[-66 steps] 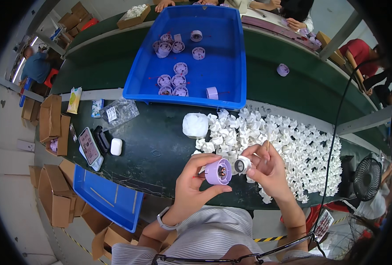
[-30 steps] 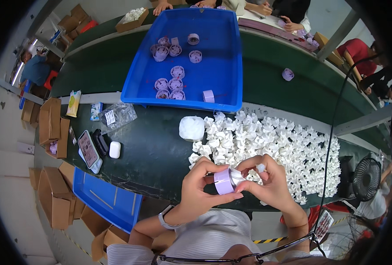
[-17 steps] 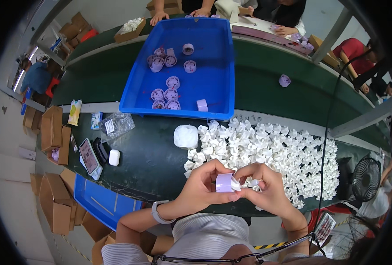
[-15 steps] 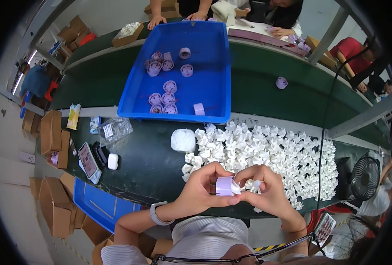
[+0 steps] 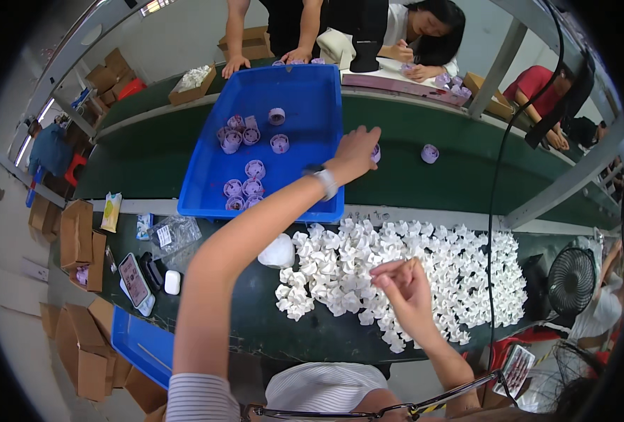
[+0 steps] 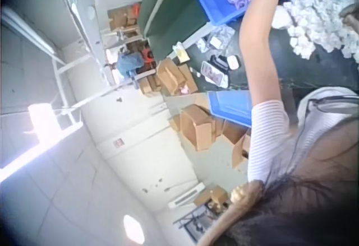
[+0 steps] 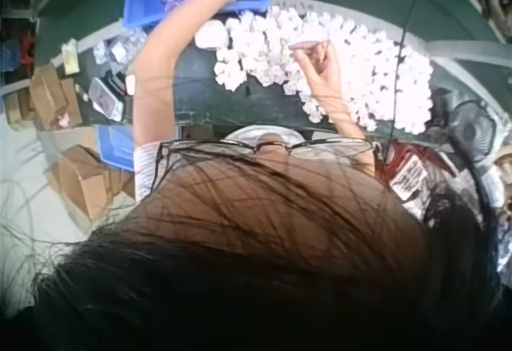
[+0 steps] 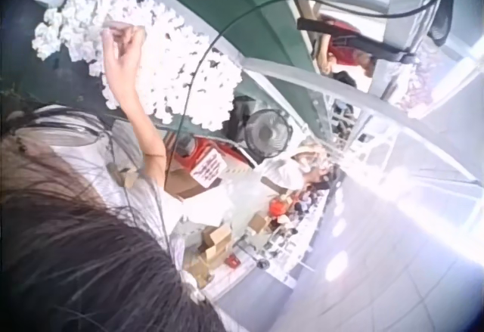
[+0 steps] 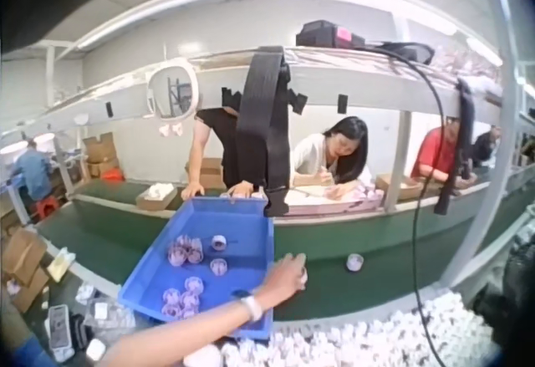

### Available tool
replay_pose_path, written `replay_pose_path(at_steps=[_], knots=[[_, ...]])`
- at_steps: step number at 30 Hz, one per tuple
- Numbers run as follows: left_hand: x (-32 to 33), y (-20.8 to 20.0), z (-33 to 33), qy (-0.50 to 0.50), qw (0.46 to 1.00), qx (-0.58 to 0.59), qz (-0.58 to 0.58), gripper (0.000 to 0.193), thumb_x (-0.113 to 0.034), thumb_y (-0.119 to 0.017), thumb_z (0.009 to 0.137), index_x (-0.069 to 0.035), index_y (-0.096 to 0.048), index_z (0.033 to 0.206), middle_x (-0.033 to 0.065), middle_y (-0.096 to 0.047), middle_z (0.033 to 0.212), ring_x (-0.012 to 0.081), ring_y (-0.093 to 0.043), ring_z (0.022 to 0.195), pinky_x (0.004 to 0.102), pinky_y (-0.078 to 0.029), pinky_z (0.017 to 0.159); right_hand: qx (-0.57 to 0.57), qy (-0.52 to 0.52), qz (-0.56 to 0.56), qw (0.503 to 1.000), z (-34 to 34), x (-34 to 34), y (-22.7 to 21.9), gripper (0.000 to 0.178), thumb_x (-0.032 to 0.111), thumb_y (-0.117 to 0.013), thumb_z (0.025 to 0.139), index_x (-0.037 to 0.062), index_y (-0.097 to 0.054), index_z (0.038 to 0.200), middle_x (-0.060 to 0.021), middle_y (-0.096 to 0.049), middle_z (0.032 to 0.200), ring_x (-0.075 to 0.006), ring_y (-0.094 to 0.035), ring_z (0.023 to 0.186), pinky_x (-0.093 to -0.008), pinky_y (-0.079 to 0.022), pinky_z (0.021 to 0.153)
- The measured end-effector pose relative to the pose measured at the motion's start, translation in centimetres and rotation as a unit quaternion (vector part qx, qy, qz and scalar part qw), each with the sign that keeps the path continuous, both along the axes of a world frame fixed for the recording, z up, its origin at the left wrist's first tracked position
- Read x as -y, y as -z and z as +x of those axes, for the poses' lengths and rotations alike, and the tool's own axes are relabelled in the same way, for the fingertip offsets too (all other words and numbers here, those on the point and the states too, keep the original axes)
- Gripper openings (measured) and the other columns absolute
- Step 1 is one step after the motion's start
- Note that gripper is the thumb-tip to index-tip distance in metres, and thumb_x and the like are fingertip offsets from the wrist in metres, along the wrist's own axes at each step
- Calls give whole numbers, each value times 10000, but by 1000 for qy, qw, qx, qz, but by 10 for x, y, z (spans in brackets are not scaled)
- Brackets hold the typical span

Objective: Assembling small white components into purple plastic housings on a production line.

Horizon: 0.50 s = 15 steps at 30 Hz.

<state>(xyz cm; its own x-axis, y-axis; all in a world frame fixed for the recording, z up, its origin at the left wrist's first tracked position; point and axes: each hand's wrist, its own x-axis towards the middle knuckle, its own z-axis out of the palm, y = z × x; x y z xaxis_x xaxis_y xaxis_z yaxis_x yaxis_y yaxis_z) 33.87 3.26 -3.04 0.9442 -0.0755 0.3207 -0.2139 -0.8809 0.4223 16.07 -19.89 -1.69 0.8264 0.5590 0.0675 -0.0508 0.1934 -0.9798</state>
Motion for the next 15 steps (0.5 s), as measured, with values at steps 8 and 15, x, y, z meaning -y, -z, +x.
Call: replay_pose_path(at_steps=[8, 15], knots=[[6, 42, 58, -128, 954, -47, 268, 332, -139, -681, 718, -60, -580, 1024, 163, -577, 1029, 333, -563, 1014, 417, -426, 848, -71, -52, -35, 996, -7, 15, -6, 248, 2, -493, 917, 88, -279, 824, -116, -558, 926, -155, -581, 888, -295, -494, 780], [-35, -19, -19, -126, 977, -97, 141, 492, -235, -716, 723, 4, -512, 1102, 230, -576, 1070, 396, -545, 1038, 460, -464, 824, -62, -75, -82, 992, -1, 30, -1, 322, 275, -274, 1010, 47, -422, 836, -94, -553, 765, -133, -493, 685, -274, -423, 666]])
